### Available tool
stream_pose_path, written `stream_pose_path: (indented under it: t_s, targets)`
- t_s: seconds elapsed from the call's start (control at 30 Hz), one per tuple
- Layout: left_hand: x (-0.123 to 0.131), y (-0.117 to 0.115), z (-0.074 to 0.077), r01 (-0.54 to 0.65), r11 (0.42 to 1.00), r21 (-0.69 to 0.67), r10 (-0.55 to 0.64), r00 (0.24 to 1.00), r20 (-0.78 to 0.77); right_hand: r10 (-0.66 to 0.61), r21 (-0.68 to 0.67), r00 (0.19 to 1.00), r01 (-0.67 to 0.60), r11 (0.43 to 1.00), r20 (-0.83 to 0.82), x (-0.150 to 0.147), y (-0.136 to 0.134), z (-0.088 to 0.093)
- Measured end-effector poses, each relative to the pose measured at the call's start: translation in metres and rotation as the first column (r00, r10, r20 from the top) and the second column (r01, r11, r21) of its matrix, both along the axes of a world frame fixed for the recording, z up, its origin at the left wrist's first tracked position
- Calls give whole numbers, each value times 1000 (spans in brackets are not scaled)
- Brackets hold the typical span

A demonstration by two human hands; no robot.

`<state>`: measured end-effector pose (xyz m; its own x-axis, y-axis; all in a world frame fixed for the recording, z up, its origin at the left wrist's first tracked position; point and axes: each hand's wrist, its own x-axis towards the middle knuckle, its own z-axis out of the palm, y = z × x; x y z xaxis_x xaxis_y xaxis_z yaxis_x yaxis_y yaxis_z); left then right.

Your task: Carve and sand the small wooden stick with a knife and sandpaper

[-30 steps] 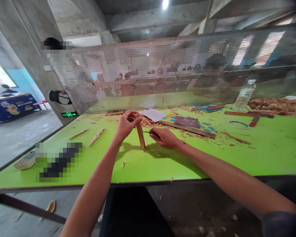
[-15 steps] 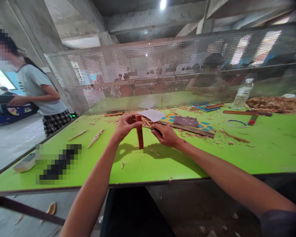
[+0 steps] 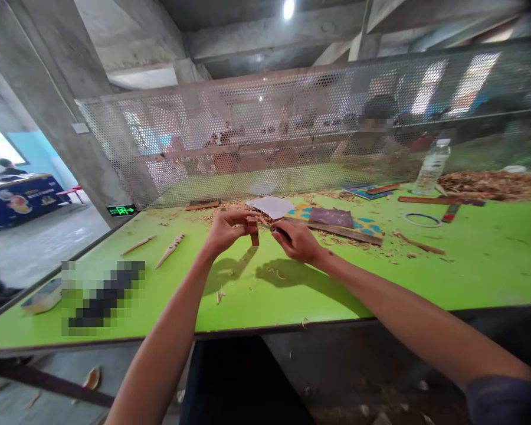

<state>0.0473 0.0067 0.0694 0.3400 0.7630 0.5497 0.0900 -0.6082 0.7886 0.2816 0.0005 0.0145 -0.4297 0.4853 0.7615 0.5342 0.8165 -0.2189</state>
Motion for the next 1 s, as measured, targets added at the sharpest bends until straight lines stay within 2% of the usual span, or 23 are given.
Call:
stream_pose_path:
  t_s: [0.5,0.77,1.0]
  targets:
    - [2,-1,-1,-20,999,27,20,1000,-10,-15,-5,1000,15,1000,-5,0,-2,2]
    - [-3,5,0,-86,993,-83,95,990,107,-39,-19,999,39,999,-5,-1,0,1]
    - [-3,9,-4,-90,989,-115,102,989,105,-38,-25,999,38,999,-23,-1,1,0]
